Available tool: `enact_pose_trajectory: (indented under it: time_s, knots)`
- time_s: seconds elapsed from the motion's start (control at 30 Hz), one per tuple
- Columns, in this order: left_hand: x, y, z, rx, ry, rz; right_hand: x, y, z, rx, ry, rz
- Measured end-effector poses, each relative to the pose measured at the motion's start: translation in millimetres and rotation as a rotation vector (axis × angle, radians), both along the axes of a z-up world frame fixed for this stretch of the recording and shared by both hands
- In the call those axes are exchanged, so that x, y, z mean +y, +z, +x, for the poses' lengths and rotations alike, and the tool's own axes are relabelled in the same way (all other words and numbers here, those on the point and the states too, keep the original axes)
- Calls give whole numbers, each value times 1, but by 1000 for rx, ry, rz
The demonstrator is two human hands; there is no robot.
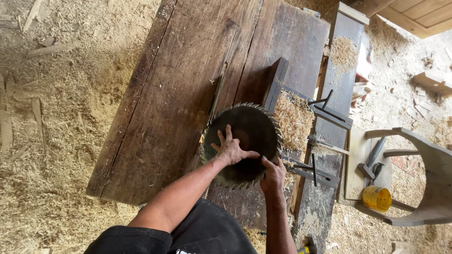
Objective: Inspecting and rotating a large circular saw blade on a wooden workbench.
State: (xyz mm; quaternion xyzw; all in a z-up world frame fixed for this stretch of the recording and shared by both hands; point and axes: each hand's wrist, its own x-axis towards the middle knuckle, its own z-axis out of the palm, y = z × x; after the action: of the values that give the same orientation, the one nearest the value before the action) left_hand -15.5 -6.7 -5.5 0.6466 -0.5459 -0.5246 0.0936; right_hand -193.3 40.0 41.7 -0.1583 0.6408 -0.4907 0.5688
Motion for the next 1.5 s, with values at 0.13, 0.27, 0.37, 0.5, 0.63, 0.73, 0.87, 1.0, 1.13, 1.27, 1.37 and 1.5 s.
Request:
enact_pose_trajectory:
  time_s: [0.13, 0.27, 0.37, 0.5, 0.63, 0.73, 0.87, 1.0, 1.13, 1.27, 1.37, 1.5]
  knots:
    - [1, 3, -3, -2, 13, 9, -1, -3, -8, -12, 35, -29]
    - [-2, 5, -2, -6, 27, 28, -8, -4, -7, 55, 18, 27]
    - [-2, 3, -3, 9, 51, 18, -9, -11, -11, 3, 79, -82]
    - [-3, 4, -3, 13, 54, 24, -14, -4, -8, 38, 78, -41]
    - [-4, 4, -4, 16, 67, 32, -15, -7, -11, 71, 81, -38]
    - [-4, 6, -4, 24, 76, 30, -11, 1, -8, 53, 102, -66]
    - [-2, 11, -4, -9, 20, 17, -3, 29, 11, 88, 61, 16]
    - [3, 5, -7, -17, -23, -22, 13, 6, -2, -9, -16, -68]
    - [-1, 9, -3, -28, -23, -44, 5, -1, -1, -13, -17, -50]
    - [0, 0, -8, -29, -6, -36, 7, -8, -12, -5, 37, -58]
    - [0, 8, -5, -15, -1, -10, 0, -5, -10, -31, 53, -67]
    - [-2, 5, -6, -24, 1, 2, -3, 3, -7, 69, 32, 38]
